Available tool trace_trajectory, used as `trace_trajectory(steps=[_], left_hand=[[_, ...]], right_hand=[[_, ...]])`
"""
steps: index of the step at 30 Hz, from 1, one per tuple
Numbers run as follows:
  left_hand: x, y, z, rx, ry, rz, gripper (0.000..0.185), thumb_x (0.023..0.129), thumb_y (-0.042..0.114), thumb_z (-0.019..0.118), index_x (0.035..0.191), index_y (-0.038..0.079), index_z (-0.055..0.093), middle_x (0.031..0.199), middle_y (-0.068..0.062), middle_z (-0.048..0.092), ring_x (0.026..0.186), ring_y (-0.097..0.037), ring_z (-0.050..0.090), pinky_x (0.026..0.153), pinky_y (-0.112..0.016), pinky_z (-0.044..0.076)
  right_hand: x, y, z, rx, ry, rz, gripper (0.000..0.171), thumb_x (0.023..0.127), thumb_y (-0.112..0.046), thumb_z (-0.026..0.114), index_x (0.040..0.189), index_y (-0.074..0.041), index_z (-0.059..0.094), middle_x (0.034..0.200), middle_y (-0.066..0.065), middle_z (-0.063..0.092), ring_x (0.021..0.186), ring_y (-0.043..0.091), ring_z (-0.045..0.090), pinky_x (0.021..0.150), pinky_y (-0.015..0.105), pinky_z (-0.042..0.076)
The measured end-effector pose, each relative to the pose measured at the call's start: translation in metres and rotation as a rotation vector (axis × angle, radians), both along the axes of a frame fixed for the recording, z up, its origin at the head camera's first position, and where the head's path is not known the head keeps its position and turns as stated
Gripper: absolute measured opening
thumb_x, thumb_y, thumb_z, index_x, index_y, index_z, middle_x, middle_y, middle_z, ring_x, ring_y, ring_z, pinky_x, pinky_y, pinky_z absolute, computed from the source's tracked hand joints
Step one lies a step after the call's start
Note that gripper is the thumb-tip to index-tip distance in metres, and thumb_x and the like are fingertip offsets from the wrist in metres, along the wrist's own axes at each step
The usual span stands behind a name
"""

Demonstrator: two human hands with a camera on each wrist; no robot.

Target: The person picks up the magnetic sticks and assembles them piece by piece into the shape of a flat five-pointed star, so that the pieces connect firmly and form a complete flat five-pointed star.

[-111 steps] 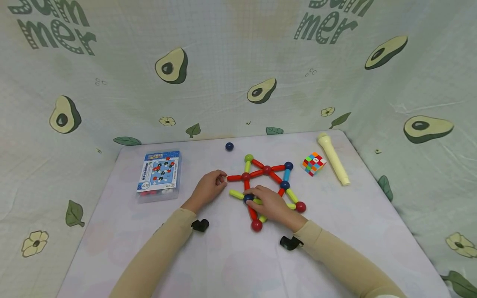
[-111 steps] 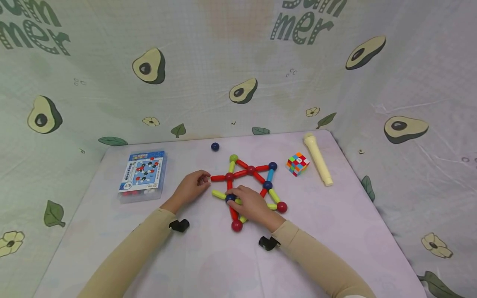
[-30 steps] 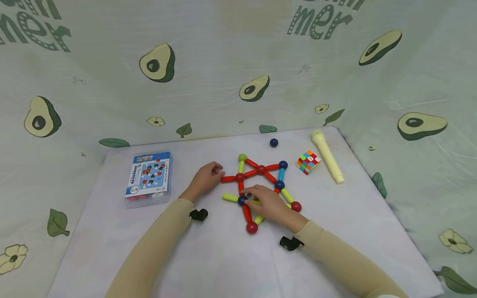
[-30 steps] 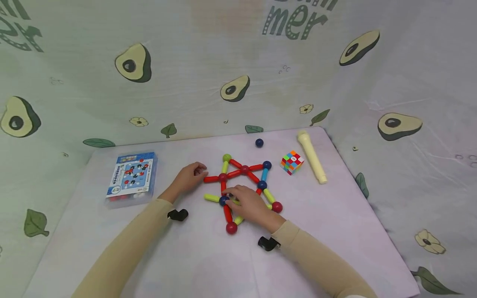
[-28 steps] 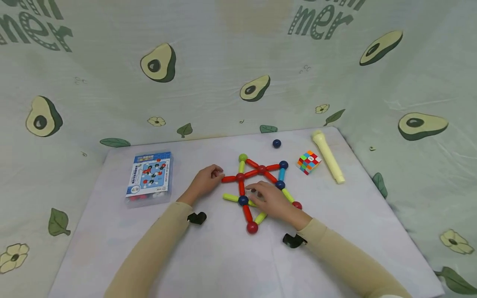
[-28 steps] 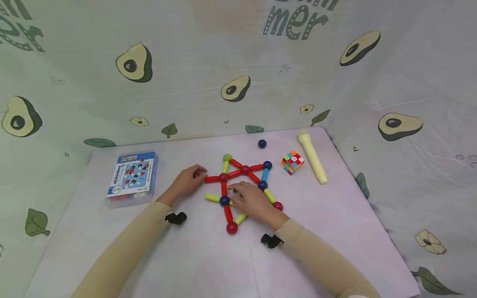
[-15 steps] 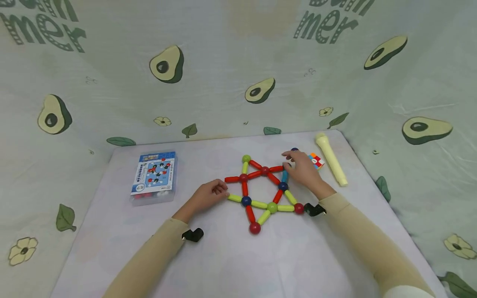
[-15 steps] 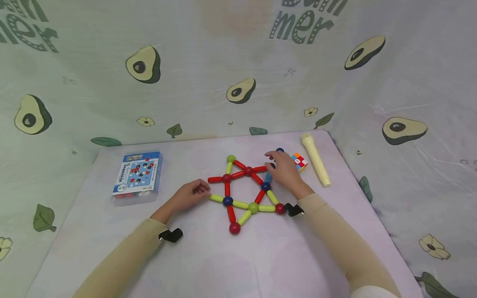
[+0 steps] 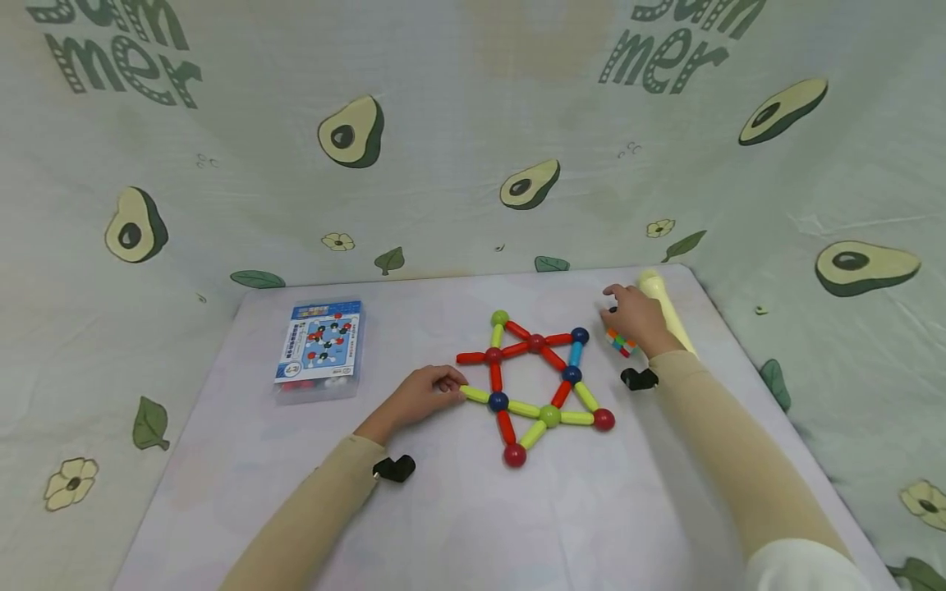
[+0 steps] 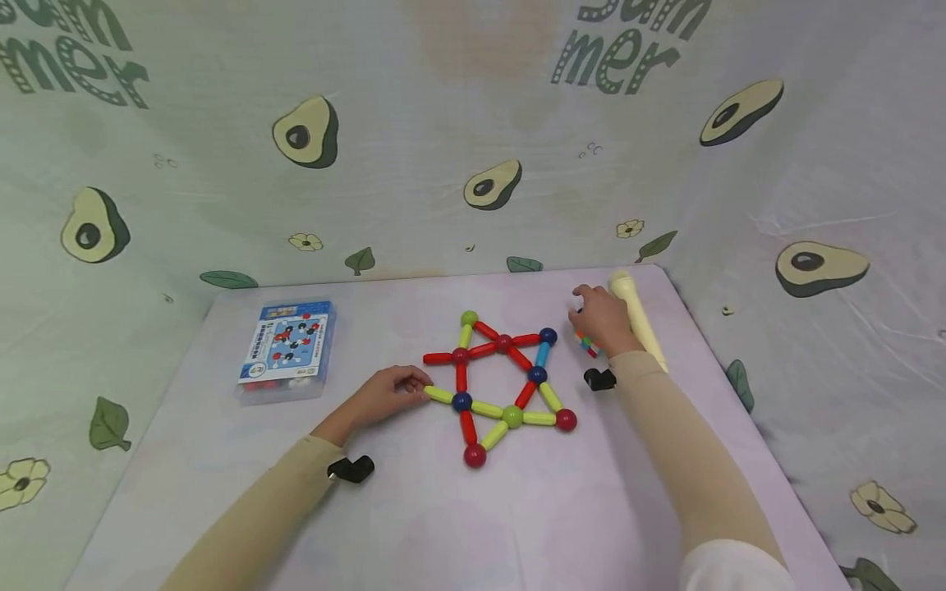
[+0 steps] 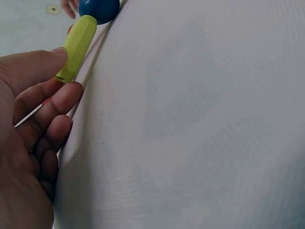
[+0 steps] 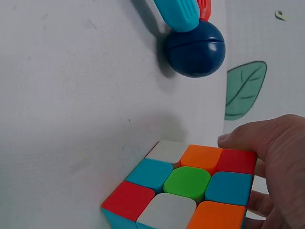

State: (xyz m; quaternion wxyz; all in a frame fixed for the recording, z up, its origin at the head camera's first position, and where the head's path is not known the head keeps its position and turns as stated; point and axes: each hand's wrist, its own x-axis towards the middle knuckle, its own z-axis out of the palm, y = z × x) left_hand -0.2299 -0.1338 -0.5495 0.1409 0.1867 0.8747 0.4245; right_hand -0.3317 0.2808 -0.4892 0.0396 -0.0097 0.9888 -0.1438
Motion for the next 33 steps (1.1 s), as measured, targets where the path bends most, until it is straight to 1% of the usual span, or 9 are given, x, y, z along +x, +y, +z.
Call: trace_trajectory(steps=[2,7,14,20,25,29,33], left_hand=[[0.0,0.001,0.0,-0.01,-0.004,0.006,0.018,0.094,0.026,0.074,0.111,0.021,0.072,0.094,0.006,0.064,0.09,-0.015,0.057,0.082,-0.032,0.048],[0.001,0.002,-0.001,-0.022,-0.011,0.018,0.017,0.095,0.025,0.074,0.111,0.021,0.072,0.094,0.005,0.063,0.09,-0.015,0.056,0.082,-0.032,0.048],[0.0,0.001,-0.003,-0.013,-0.011,0.025,0.016,0.094,0.025,0.075,0.11,0.023,0.072,0.093,0.005,0.063,0.09,-0.016,0.056,0.082,-0.033,0.048],[-0.002,0.001,-0.006,-0.017,-0.006,0.021,0.016,0.094,0.026,0.074,0.109,0.024,0.072,0.093,0.006,0.063,0.091,-0.017,0.057,0.082,-0.034,0.049],[-0.001,0.002,-0.004,-0.012,-0.021,0.028,0.015,0.094,0.026,0.074,0.109,0.025,0.072,0.093,0.005,0.063,0.091,-0.018,0.056,0.082,-0.034,0.048],[0.001,0.002,-0.003,-0.01,-0.022,0.033,0.015,0.094,0.025,0.074,0.109,0.024,0.072,0.093,0.004,0.062,0.091,-0.018,0.056,0.082,-0.034,0.048],[0.001,0.002,-0.003,-0.009,-0.015,0.037,0.015,0.094,0.024,0.075,0.109,0.024,0.072,0.093,0.004,0.062,0.091,-0.018,0.056,0.083,-0.034,0.048]], right_hand=[[-0.002,0.001,-0.001,0.02,-0.025,0.0,0.051,0.097,-0.023,0.062,0.141,-0.001,0.051,0.129,0.029,0.054,0.106,0.041,0.057,0.097,0.061,0.045],[-0.008,0.002,-0.002,-0.003,-0.067,-0.001,0.051,0.095,-0.019,0.063,0.141,0.0,0.051,0.132,0.029,0.056,0.109,0.041,0.058,0.095,0.06,0.047],[-0.013,-0.005,0.003,0.005,-0.096,0.024,0.049,0.093,-0.014,0.064,0.139,0.001,0.054,0.132,0.029,0.058,0.11,0.042,0.058,0.096,0.055,0.049],[-0.012,-0.01,0.004,-0.028,-0.105,0.051,0.046,0.093,-0.009,0.061,0.138,0.002,0.055,0.133,0.03,0.057,0.112,0.042,0.057,0.098,0.055,0.048],[-0.009,-0.014,0.004,-0.049,-0.1,0.045,0.042,0.096,-0.01,0.062,0.137,0.0,0.057,0.132,0.028,0.056,0.114,0.042,0.055,0.1,0.055,0.048],[-0.007,-0.015,0.003,-0.066,-0.055,0.068,0.04,0.098,-0.013,0.064,0.135,-0.002,0.059,0.131,0.025,0.055,0.114,0.041,0.053,0.1,0.055,0.047],[-0.005,-0.016,0.001,-0.142,-0.022,0.107,0.04,0.099,-0.014,0.063,0.137,-0.003,0.058,0.133,0.023,0.054,0.117,0.04,0.053,0.101,0.055,0.046]])
